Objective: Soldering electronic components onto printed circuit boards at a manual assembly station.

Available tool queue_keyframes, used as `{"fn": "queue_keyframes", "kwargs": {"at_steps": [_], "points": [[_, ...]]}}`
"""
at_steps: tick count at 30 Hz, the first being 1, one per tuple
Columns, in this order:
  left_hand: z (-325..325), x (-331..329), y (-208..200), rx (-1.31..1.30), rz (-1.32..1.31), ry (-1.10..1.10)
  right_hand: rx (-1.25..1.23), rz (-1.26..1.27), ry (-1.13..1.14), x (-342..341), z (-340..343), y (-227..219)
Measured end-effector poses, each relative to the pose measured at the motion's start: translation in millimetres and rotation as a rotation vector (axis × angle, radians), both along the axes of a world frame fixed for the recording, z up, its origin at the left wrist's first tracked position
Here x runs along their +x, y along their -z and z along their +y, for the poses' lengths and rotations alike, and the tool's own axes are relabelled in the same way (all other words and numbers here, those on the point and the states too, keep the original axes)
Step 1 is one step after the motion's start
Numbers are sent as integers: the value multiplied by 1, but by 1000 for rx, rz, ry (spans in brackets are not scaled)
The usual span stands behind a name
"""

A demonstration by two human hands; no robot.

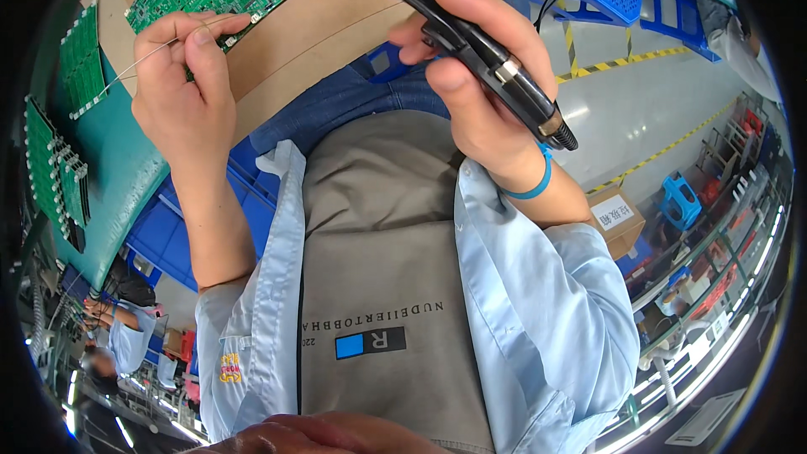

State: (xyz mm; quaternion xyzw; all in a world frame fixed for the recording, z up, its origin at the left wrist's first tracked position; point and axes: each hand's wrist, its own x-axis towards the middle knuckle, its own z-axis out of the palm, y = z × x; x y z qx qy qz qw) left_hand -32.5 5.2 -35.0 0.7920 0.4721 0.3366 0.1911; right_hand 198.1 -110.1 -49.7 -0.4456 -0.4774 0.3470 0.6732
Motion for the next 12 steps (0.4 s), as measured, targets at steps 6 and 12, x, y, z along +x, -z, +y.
{"fn": "queue_keyframes", "kwargs": {"at_steps": [6, 12], "points": [[4, -4, 0, 72, 58, 48, 80, -197, 19, 3, -6, -8], [6, -5, -6, 23, 115, 52, -26, -586, -59, 3, -19, -36]]}}
